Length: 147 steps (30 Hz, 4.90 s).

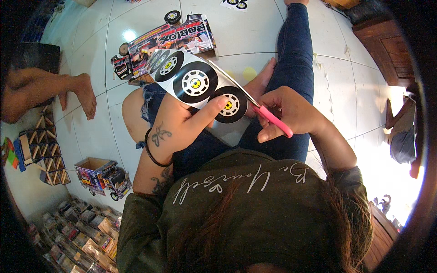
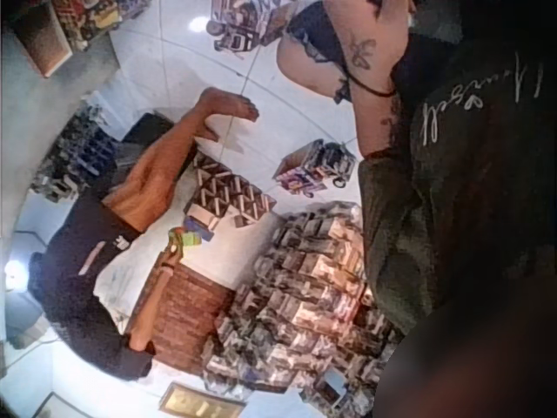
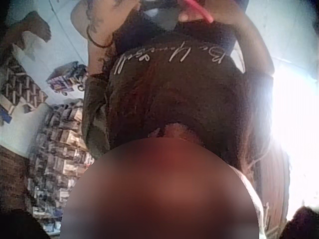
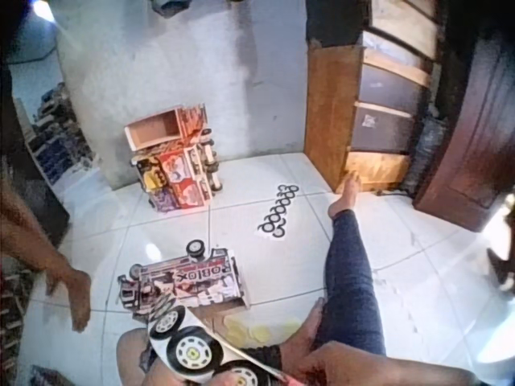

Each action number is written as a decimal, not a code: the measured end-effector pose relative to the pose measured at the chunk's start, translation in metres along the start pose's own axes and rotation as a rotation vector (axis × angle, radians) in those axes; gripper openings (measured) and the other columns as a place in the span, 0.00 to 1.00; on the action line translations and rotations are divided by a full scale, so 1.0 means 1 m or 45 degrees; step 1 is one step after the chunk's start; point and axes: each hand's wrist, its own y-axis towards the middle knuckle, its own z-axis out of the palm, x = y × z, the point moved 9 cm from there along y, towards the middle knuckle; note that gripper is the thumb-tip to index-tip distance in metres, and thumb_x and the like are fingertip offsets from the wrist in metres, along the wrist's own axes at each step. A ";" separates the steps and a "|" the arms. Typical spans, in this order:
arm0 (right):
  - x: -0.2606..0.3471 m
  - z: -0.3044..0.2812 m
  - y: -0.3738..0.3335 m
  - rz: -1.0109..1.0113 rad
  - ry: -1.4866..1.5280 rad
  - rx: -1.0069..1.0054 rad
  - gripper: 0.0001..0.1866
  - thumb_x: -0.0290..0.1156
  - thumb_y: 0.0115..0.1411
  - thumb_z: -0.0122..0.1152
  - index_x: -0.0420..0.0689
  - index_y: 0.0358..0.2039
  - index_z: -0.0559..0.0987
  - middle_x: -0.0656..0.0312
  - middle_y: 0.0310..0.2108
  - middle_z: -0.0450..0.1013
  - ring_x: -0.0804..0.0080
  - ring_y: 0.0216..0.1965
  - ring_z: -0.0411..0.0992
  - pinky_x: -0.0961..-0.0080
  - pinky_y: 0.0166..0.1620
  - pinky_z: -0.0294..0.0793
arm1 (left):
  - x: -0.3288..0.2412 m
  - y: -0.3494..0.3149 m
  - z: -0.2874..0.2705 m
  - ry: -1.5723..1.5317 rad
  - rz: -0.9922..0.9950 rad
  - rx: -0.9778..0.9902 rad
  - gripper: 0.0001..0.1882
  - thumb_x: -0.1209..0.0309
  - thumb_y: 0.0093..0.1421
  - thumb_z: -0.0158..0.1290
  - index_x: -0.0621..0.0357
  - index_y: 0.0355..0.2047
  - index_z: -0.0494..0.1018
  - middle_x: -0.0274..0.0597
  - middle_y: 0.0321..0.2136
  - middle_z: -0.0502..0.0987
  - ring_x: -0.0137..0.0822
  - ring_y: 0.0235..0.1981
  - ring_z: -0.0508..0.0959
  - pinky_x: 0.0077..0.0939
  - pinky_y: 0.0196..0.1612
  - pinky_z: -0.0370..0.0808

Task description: The person sits on the floor and uses pink-handled scissors to cut out circular wheel stickers from a printed sheet. They peel the backing from a yellow foam circle and place a cut sticker onto it, then repeat the cutting process for additional stickers.

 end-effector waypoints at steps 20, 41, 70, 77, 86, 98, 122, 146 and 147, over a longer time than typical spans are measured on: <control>-0.009 0.002 -0.002 0.137 -0.055 0.108 0.21 0.39 0.36 0.76 0.39 0.24 0.75 0.69 0.18 0.70 0.85 0.19 0.66 0.87 0.22 0.64 | -0.026 0.007 0.004 0.443 0.281 0.186 0.12 0.65 0.54 0.57 0.61 0.33 0.73 0.31 0.18 0.75 0.18 0.14 0.70 0.12 0.17 0.62; -0.020 0.013 0.012 -0.039 0.295 -0.232 0.21 0.43 0.39 0.73 0.40 0.22 0.73 0.71 0.19 0.66 0.86 0.22 0.60 0.86 0.25 0.59 | 0.013 0.031 -0.010 -0.779 0.363 -0.234 0.25 0.51 0.61 0.42 0.66 0.35 0.68 0.41 0.25 0.72 0.26 0.23 0.71 0.18 0.25 0.67; -0.010 0.042 0.009 0.093 0.426 -0.144 0.23 0.44 0.38 0.75 0.39 0.24 0.73 0.70 0.20 0.68 0.85 0.22 0.64 0.86 0.26 0.63 | 0.000 -0.011 0.002 0.107 0.334 -0.425 0.15 0.69 0.60 0.47 0.63 0.19 0.66 0.38 0.10 0.65 0.26 0.13 0.62 0.23 0.18 0.60; -0.011 0.038 0.008 0.116 0.373 -0.139 0.24 0.43 0.38 0.75 0.39 0.24 0.74 0.70 0.20 0.68 0.86 0.22 0.64 0.86 0.26 0.63 | -0.005 -0.010 0.003 0.133 0.315 -0.395 0.14 0.69 0.60 0.47 0.64 0.19 0.67 0.40 0.11 0.66 0.27 0.13 0.62 0.24 0.18 0.60; -0.012 0.028 0.007 0.141 0.225 -0.120 0.26 0.44 0.35 0.76 0.38 0.25 0.74 0.70 0.20 0.68 0.86 0.22 0.64 0.86 0.25 0.63 | -0.011 -0.010 0.005 0.215 0.292 -0.291 0.14 0.69 0.60 0.48 0.64 0.19 0.66 0.41 0.11 0.65 0.29 0.12 0.61 0.25 0.18 0.60; -0.006 0.019 0.005 0.055 0.119 -0.068 0.27 0.44 0.35 0.76 0.37 0.28 0.75 0.70 0.19 0.68 0.86 0.23 0.64 0.87 0.26 0.62 | -0.011 -0.008 0.008 0.254 0.225 -0.151 0.13 0.68 0.59 0.48 0.64 0.20 0.68 0.42 0.12 0.67 0.32 0.12 0.64 0.26 0.18 0.61; 0.002 0.010 0.005 0.085 0.031 0.024 0.22 0.42 0.35 0.76 0.41 0.23 0.74 0.73 0.16 0.66 0.87 0.18 0.62 0.88 0.21 0.59 | -0.006 -0.003 0.008 0.281 0.216 0.037 0.15 0.65 0.58 0.50 0.68 0.23 0.69 0.46 0.11 0.65 0.33 0.11 0.61 0.27 0.17 0.59; -0.017 0.018 0.011 0.139 0.047 -0.058 0.23 0.43 0.37 0.75 0.40 0.24 0.73 0.72 0.18 0.65 0.86 0.22 0.61 0.86 0.25 0.59 | 0.010 -0.005 -0.002 0.127 0.289 -0.451 0.14 0.65 0.61 0.47 0.65 0.24 0.71 0.38 0.14 0.68 0.25 0.16 0.65 0.21 0.22 0.63; -0.019 0.018 0.010 0.186 0.017 -0.039 0.24 0.43 0.37 0.75 0.40 0.25 0.73 0.72 0.19 0.66 0.85 0.22 0.61 0.86 0.25 0.59 | 0.007 -0.005 -0.002 0.181 0.303 -0.425 0.14 0.66 0.60 0.48 0.65 0.24 0.71 0.38 0.14 0.68 0.26 0.16 0.65 0.21 0.22 0.63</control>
